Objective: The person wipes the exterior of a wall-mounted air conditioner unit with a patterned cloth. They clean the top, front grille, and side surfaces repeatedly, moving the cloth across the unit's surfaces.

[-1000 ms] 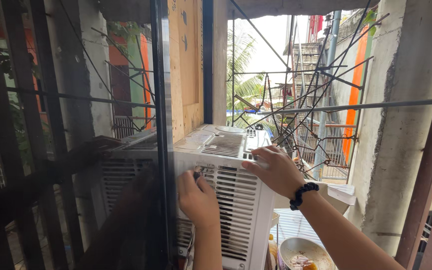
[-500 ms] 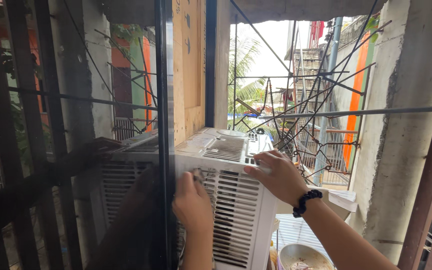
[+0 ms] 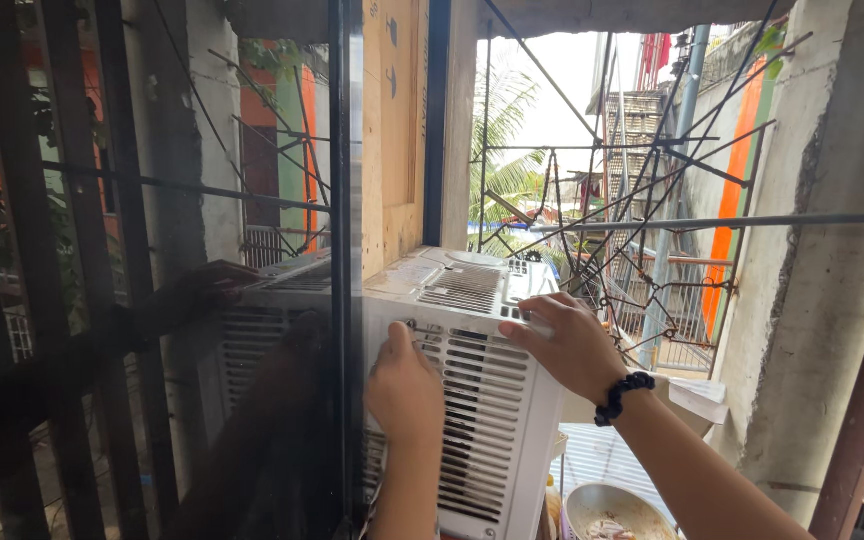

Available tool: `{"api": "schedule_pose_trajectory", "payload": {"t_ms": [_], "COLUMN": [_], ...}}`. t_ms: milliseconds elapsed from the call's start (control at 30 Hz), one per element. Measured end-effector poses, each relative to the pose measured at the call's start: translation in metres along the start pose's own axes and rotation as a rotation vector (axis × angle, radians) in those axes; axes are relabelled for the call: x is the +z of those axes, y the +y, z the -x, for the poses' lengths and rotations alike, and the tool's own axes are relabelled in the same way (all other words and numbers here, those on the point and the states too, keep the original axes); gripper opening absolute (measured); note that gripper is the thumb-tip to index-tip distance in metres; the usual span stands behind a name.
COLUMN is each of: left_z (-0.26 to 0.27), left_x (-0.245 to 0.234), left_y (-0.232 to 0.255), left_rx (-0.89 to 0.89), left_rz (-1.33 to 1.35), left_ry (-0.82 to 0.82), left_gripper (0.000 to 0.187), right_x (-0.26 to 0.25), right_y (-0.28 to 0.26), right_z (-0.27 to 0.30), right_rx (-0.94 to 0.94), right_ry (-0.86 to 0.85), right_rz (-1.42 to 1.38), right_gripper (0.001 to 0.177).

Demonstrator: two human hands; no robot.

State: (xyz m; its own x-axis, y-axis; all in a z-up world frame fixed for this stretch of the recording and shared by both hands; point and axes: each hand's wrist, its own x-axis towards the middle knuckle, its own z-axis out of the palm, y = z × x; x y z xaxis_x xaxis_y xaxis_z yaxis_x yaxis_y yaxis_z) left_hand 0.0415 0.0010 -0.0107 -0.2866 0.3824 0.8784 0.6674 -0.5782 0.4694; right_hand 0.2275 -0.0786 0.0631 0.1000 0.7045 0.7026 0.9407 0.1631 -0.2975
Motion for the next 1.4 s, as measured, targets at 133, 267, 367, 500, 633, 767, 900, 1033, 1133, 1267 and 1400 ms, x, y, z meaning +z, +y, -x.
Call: {"api": "schedule_pose_trajectory", "payload": {"t_ms": [133,267,367,500,633,767,900,1033,1133,1267,1400], "left_z": [0.007,0.001,-0.013,-0.012,0.006,-0.001,-0.023,-0.021,-0.003,-0.006,-0.005], "left_x": [0.004,-0.003,-0.007,0.002,0.006,-0.010,-0.020,0.001,0.006,-0.016,-0.040], "left_y": [0.019,0.017,0.005,0.014,0.037,0.026,0.005,0.026,0.043,0.039,0.034], "left_rx": [0.013,0.095,-0.042,-0.071,-0.020,0.080,-0.123,-0.091,0.009,0.119,-0.018], "left_rz": [-0.089,-0.100,-0.153,-0.175,-0.118,-0.057,-0.212,-0.250,-0.284,-0.074,0.282], "left_ry": [-0.194,-0.255,-0.297,-0.260,-0.405,-0.357,-0.335,-0.409,-0.422,-0.587,-0.629], "left_gripper": [0.028,0.018,0.022,0.025,0.024,0.021,0.022,0.024,0.022,0.019,0.019], "right_x": [0.002,0.002,0.004,0.005,0.005,0.002,0.001,0.003,0.008,0.006,0.002], "right_y": [0.002,0.003,0.003,0.006,0.007,0.004,0.002,0.005,0.010,0.009,0.004], "right_z": [-0.001,0.000,-0.001,-0.003,-0.001,0.001,-0.001,-0.009,-0.005,-0.004,-0.002], "right_rx": [-0.016,-0.023,-0.028,-0.071,-0.081,-0.061,-0.018,-0.035,-0.067,-0.083,-0.104], "right_ry": [0.016,0.029,0.029,0.062,0.070,0.041,0.008,0.030,0.045,0.052,0.041], "right_rz": [0.006,-0.003,-0.007,0.005,0.003,-0.022,-0.017,0.023,0.026,-0.001,0.017], "right_gripper": [0.058,0.058,0.058,0.058,0.054,0.056,0.057,0.057,0.056,0.055,0.056]}}
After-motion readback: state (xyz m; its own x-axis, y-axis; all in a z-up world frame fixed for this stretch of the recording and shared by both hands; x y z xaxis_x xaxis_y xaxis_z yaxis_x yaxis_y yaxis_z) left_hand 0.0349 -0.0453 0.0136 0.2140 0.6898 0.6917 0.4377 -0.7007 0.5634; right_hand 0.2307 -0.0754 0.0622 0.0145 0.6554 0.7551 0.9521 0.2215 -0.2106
